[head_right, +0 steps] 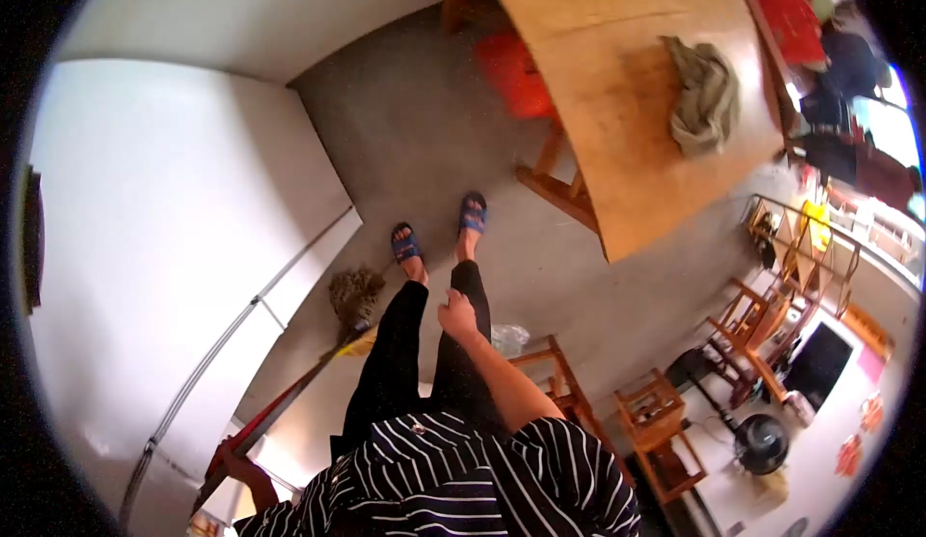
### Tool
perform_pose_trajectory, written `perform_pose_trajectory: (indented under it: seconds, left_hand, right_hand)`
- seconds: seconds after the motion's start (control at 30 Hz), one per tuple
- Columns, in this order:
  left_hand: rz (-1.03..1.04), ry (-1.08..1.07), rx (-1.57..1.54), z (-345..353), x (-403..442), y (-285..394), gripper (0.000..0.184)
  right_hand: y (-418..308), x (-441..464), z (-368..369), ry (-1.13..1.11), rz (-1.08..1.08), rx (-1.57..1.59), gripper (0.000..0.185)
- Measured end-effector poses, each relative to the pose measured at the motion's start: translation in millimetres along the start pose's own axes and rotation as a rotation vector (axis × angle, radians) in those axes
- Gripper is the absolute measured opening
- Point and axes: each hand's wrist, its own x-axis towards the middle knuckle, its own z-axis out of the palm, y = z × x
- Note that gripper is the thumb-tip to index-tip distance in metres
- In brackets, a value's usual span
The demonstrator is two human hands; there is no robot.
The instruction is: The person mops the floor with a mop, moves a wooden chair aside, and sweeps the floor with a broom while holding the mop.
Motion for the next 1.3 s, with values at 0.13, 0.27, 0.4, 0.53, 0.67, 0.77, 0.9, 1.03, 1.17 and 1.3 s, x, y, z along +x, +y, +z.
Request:
perform_pose_trajectory:
  seconds: [0.13, 0.27, 0.4, 0.53, 0.67, 0.77, 0.9, 1.03, 1.17, 1.3]
  left_hand:
    - [0.077, -0.195, -0.017, -10.4, 7.7, 7.6, 0.021]
    - [0.012, -0.363, -0.288, -22.0, 14.7, -8.0, 0.029]
    - [-0.133, -0.485, -0.361, -32.6, -9.6, 9.1, 0.029]
    - [-0.056, -0.517, -0.208, -77.0, -52.0, 8.5, 0.032]
    - [0.356, -0.727, -0.057, -96.7, -45.9, -29.7, 0.041]
    - [0.389, -0.783, 0.176, -94.2, -27.5, -33.4, 0.047]
    - [0.424, -0.846, 0.228, -77.7, -8.9, -27.8, 0.045]
    - [0.357, -0.886, 0.153, -60.4, 6.5, -20.8, 0.043]
    - [0.171, -0.933, 0.005, -46.0, 22.4, -19.1, 0.042]
    - [1.126, -1.042, 0.497, -63.3, 28.5, -15.1, 0.044]
  right_hand:
    - [16.7, -66.3, -53.8, 0.236, -0.131, 0.067, 0.03]
    - [62.3, -119.8, -145.8, 0.31, 0.057, 0.143, 0.029]
    - [144.5, -188.3, -223.8, 0.672, 0.029, 0.204, 0.021]
    - [259.1, -323.9, -289.5, 0.994, 0.241, -0.169, 0.025]
    - [297.1, -474.6, -319.2, 1.056, 0.679, 0.078, 0.034]
    - [323.6, -557.0, -289.8, 1.161, 0.858, 0.14, 0.036]
    - [337.7, -627.2, -207.5, 1.348, 1.019, -0.139, 0.042]
    - [347.0, -649.1, -131.9, 1.289, 1.044, 0.692, 0.053]
    - [285.5, -607.3, -96.3, 1.215, 0.688, 1.524, 0.053]
    - [248.6, -571.2, -102.6, 0.969, 0.575, 1.556, 0.048]
